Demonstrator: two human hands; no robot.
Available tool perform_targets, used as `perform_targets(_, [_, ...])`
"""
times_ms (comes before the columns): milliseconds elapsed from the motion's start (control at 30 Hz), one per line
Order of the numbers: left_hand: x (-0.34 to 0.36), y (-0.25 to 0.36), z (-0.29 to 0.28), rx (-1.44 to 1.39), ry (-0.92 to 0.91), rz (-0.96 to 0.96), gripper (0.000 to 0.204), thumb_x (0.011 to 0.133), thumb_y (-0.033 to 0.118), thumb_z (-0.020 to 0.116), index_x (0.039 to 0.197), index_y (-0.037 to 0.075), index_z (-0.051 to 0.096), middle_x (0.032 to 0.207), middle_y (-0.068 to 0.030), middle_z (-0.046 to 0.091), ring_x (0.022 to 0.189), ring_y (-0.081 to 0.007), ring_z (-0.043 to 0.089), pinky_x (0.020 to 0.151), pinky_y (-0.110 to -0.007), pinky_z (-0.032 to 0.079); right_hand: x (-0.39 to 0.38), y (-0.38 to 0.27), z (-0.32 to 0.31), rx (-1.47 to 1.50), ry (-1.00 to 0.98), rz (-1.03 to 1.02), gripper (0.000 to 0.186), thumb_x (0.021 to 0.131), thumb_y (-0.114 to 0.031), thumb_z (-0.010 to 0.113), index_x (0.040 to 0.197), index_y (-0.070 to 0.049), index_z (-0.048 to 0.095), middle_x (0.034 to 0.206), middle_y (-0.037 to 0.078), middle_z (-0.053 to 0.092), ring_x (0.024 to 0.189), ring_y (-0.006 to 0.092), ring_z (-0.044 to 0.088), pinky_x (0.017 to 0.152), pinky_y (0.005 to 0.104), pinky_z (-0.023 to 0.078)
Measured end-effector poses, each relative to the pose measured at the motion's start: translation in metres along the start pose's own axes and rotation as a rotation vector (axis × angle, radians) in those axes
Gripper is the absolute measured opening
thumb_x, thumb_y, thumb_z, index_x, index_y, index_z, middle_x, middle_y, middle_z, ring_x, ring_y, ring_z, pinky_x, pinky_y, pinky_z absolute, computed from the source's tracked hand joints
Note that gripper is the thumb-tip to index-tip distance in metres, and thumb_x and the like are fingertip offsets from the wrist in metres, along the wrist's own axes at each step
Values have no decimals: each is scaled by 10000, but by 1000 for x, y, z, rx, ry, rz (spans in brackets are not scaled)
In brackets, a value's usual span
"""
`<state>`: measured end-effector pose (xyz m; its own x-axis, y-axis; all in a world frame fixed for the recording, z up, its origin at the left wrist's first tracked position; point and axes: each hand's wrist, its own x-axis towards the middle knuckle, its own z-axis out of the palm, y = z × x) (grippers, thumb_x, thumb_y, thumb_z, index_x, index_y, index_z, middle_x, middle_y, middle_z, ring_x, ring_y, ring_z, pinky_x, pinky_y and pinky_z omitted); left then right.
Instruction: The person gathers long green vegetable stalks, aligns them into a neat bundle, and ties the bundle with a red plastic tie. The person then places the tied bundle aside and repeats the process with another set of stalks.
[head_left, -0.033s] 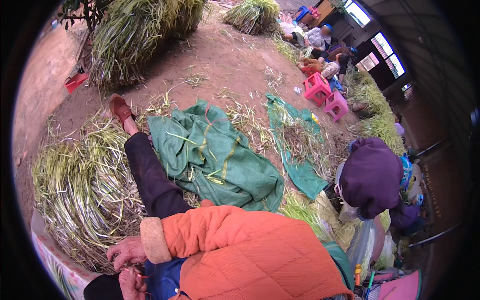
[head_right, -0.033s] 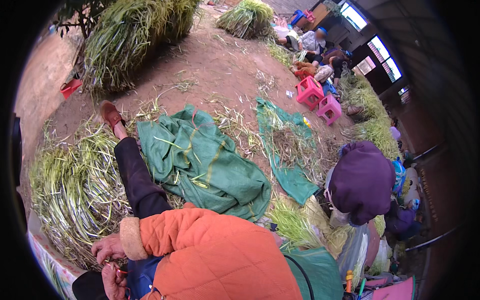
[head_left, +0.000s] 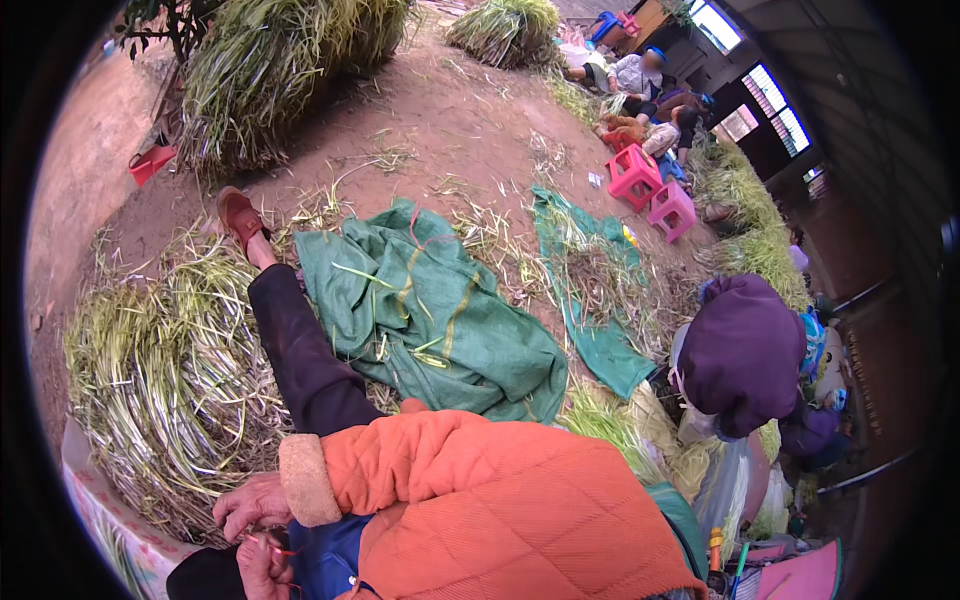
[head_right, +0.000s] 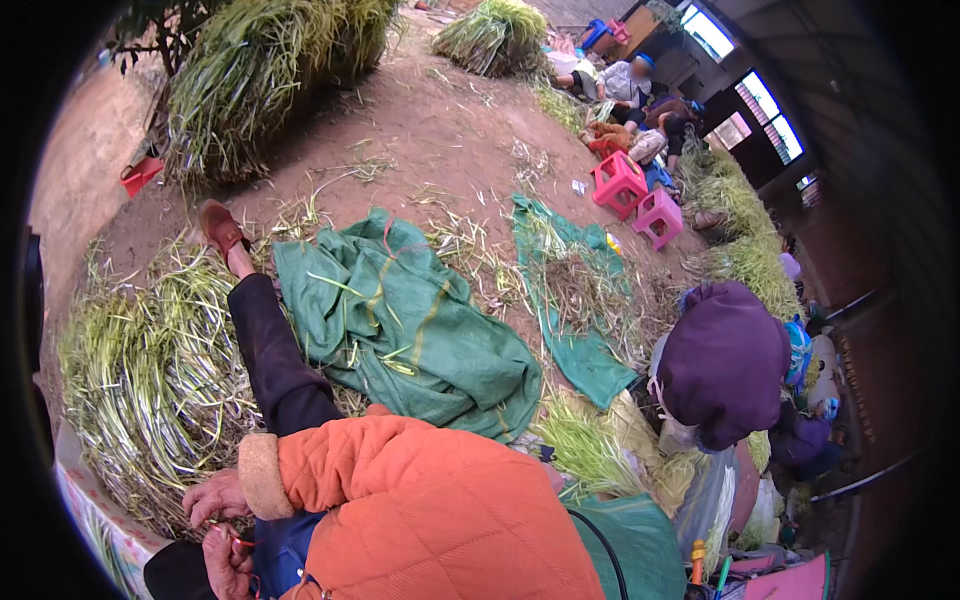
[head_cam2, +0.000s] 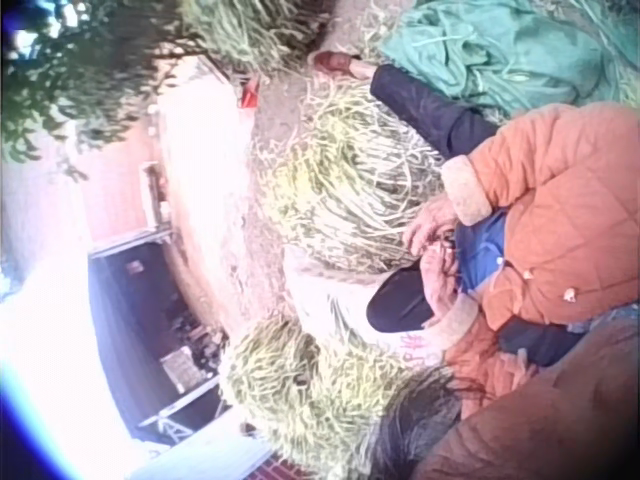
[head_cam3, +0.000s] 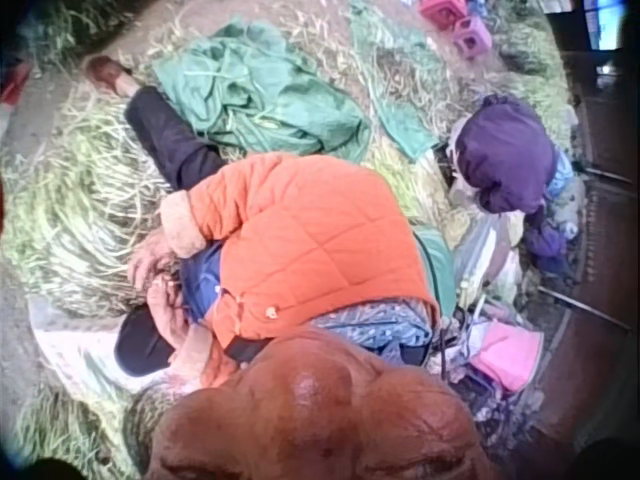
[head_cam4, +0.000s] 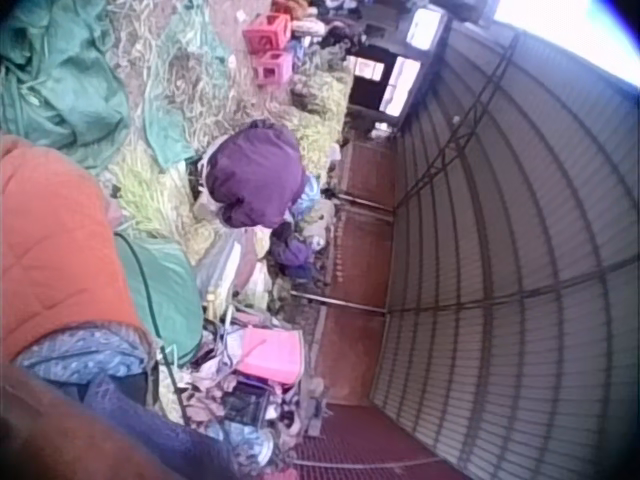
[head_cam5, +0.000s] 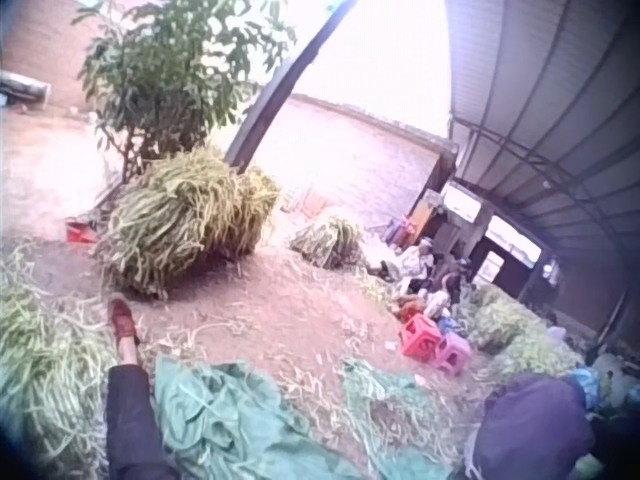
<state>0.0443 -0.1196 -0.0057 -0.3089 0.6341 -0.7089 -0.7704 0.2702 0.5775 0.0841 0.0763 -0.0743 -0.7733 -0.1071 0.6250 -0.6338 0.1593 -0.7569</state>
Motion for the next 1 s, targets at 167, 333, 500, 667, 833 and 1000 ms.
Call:
perform_targets(167, [3,-5,1,33,15,32,330,937,245,570,1220,82,518,988,-11,601,865,-85,557,702,-240,448,-7,13,6,150,-143,154,87,722,-50,618,778,-36,553,746,120,551,718,308,575,612,393,430])
perform_targets(333, [18,-4,2,-135,9,215,360,935,194,565,1252,62,460,1010,-33,607,815,-86,538,656,-225,431,-3,12,7,-292,191,178,103,718,-81,616,762,-62,525,752,103,485,682,331,541,579,405,415])
perform_targets(500, [34,-9,1,-362,-238,317,178,945,88,513,1114,63,464,857,-14,533,531,-12,350,431,-142,297,-1,12,12,-319,273,298,104,778,-105,577,879,-83,573,798,112,501,717,332,573,566,404,447])
perform_targets(667, [34,-21,1,-345,-14,401,160,930,93,560,1070,18,581,747,37,500,550,-26,357,466,-167,312,-12,13,17,-88,38,270,348,660,103,630,971,-52,629,805,83,566,710,256,578,619,330,477])
perform_targets(833, [34,-18,5,-304,144,484,122,886,54,622,1000,35,583,791,15,578,538,-19,408,442,-161,310,-11,10,19,18,13,417,233,756,13,657,981,-48,646,788,104,574,726,277,598,634,330,476])
perform_targets(1000, [35,-15,0,-236,212,482,143,874,49,634,988,45,549,813,-19,606,532,-16,433,424,-140,314,-10,6,13,174,-42,509,183,779,8,623,957,-28,645,765,105,586,684,249,601,614,312,470])
